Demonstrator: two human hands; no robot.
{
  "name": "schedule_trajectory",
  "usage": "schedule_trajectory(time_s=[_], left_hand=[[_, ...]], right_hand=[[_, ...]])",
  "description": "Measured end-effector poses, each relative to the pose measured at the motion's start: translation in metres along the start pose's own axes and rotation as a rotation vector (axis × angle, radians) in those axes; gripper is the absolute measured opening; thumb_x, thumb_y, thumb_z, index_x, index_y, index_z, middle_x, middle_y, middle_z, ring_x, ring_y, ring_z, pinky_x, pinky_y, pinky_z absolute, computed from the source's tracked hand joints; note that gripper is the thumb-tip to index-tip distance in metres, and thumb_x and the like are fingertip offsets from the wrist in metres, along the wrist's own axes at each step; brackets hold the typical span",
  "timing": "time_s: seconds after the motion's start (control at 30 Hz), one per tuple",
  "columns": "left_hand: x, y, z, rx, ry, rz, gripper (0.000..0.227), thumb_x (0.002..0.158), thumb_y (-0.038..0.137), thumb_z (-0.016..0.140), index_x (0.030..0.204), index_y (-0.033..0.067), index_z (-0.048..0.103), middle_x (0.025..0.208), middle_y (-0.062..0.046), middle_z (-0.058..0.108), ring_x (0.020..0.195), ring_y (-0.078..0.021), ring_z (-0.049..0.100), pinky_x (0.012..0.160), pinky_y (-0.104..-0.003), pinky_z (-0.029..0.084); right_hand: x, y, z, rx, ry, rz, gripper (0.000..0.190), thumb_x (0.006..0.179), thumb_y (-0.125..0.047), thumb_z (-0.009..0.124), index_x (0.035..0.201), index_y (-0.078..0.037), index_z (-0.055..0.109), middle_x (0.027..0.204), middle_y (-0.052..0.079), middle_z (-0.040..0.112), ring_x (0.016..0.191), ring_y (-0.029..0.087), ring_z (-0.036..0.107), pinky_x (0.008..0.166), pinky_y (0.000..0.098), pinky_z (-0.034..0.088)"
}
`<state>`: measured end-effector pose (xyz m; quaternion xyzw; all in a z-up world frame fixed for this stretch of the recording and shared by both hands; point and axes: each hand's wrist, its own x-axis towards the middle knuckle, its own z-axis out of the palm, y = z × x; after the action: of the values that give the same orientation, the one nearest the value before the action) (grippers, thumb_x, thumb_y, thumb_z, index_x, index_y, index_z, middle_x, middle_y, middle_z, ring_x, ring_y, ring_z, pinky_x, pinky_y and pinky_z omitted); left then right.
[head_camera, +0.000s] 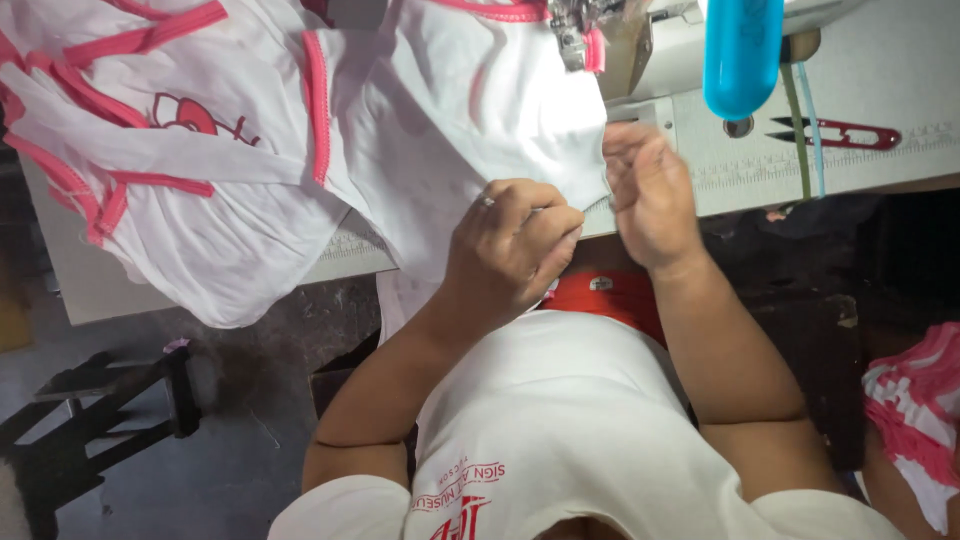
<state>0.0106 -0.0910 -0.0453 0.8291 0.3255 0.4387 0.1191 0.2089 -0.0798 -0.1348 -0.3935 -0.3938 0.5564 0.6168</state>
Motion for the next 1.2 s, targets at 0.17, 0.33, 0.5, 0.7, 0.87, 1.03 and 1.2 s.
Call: schedule_trajectory(time_s=[0.17, 0.33, 0.5, 0.7, 0.87, 1.03, 1.2], left_hand=[[-0.021, -0.005, 0.019, -0.007, -0.021, -0.024, 0.009, 0.099, 0.023, 0.065, 0.098, 0.0145, 0.068, 0.090, -0.001, 0.058, 0.088, -0.0232, 0.064, 0.081, -0.036, 0.055], [-0.032, 0.000, 0.022, 0.019, 0.007, 0.066, 0.043, 0.097, 0.053, 0.063, 0.116, 0.0143, 0.063, 0.100, -0.005, 0.057, 0.095, -0.0252, 0.061, 0.086, -0.040, 0.056], [-0.032, 0.006, 0.025, -0.241, 0.115, -0.127, 0.019, 0.103, 0.034, 0.061, 0.101, 0.0158, 0.067, 0.095, -0.001, 0.059, 0.098, -0.0260, 0.059, 0.092, -0.040, 0.050], [-0.016, 0.009, 0.015, -0.447, 0.069, -0.187, 0.017, 0.102, 0.027, 0.056, 0.092, 0.0146, 0.061, 0.090, -0.003, 0.057, 0.098, -0.0261, 0.056, 0.095, -0.038, 0.045], [-0.017, 0.005, 0.014, -0.449, -0.009, -0.157, 0.018, 0.090, 0.026, 0.069, 0.080, 0.0167, 0.058, 0.089, -0.001, 0.055, 0.098, -0.0245, 0.052, 0.094, -0.038, 0.043], [-0.012, 0.006, 0.007, -0.651, -0.053, -0.259, 0.022, 0.092, 0.027, 0.064, 0.077, 0.0153, 0.052, 0.089, -0.004, 0.049, 0.095, -0.0243, 0.047, 0.093, -0.038, 0.039], [-0.014, -0.004, 0.012, -0.685, -0.045, -0.317, 0.010, 0.088, 0.021, 0.058, 0.083, 0.0150, 0.053, 0.088, -0.005, 0.052, 0.091, -0.0250, 0.050, 0.091, -0.037, 0.039]], right_hand=[[-0.038, -0.017, 0.007, 0.246, -0.120, 0.178, 0.075, 0.104, -0.059, 0.015, 0.116, 0.001, 0.059, 0.105, 0.020, 0.073, 0.100, 0.027, 0.076, 0.090, 0.0424, 0.066], [-0.064, -0.033, 0.023, 0.243, -0.121, 0.292, 0.097, 0.095, -0.075, 0.015, 0.130, 0.007, 0.054, 0.111, 0.024, 0.072, 0.102, 0.029, 0.075, 0.063, 0.0486, 0.067], [-0.067, -0.024, 0.023, 0.168, -0.086, 0.159, 0.080, 0.106, -0.060, 0.022, 0.125, 0.009, 0.059, 0.098, 0.018, 0.071, 0.093, 0.017, 0.069, 0.087, 0.0392, 0.063], [-0.056, 0.005, 0.006, 0.090, 0.002, 0.153, 0.021, 0.108, -0.017, 0.056, 0.100, 0.001, 0.064, 0.075, 0.004, 0.056, 0.078, 0.009, 0.058, 0.080, 0.0334, 0.060], [-0.052, -0.033, 0.037, 0.053, 0.017, 0.144, 0.015, 0.099, -0.010, 0.061, 0.102, 0.004, 0.065, 0.067, 0.003, 0.050, 0.066, 0.003, 0.048, 0.063, 0.0208, 0.047], [-0.052, -0.020, 0.024, 0.067, 0.087, 0.158, 0.005, 0.099, -0.005, 0.057, 0.097, -0.001, 0.060, 0.063, 0.003, 0.050, 0.063, 0.005, 0.048, 0.058, 0.0172, 0.041], [-0.044, -0.045, 0.053, 0.126, -0.013, 0.208, 0.032, 0.103, -0.036, 0.057, 0.102, -0.005, 0.064, 0.070, 0.005, 0.063, 0.067, 0.006, 0.061, 0.068, 0.0233, 0.056]])
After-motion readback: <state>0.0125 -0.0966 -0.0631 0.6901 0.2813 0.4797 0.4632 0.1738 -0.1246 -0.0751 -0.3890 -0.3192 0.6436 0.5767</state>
